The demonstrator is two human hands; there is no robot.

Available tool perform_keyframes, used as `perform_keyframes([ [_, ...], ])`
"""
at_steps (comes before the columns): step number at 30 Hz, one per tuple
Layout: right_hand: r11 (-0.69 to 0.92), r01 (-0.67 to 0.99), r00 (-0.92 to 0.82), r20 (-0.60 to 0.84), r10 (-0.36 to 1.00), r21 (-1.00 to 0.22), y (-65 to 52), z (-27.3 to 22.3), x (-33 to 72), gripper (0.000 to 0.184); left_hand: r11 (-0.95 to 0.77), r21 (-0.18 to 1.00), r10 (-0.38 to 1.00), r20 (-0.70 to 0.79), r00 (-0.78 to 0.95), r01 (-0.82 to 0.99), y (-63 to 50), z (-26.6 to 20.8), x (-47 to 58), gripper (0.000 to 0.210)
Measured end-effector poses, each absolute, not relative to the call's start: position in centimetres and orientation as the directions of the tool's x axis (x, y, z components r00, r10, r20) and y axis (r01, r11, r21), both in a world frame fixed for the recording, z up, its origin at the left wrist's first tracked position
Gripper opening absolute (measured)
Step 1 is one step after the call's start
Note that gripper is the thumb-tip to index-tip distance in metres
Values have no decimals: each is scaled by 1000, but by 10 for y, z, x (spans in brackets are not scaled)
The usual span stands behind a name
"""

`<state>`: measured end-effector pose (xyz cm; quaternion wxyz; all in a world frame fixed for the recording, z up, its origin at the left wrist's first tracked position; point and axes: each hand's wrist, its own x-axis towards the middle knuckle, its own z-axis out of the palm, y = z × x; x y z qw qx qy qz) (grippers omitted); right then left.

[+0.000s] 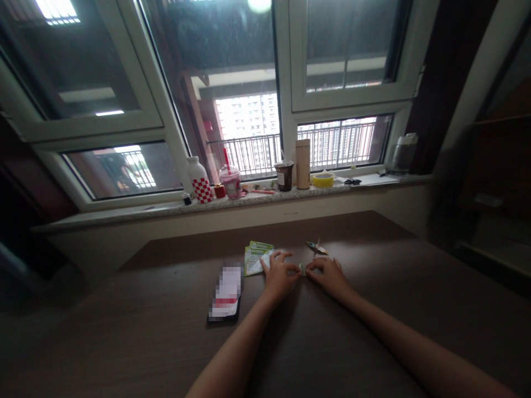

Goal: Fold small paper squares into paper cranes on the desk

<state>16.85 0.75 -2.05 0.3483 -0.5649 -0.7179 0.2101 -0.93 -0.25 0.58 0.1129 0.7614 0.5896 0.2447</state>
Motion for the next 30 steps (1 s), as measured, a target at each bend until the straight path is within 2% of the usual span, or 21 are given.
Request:
perform_keyframes([
  [7, 285, 742, -101, 320, 942, -607, 12, -29, 163, 16, -133, 485, 986, 150, 68, 864, -3, 8, -3, 12],
  [21, 212, 737, -79, 230, 970, -642, 10, -19, 161, 10, -85, 486, 983, 184, -7, 870, -4, 1, 6, 11],
  [30, 188, 770, -57, 227, 972, -610, 8, -16, 160, 12, -90, 492, 983, 186, -3, 866, -1, -2, 3, 11],
])
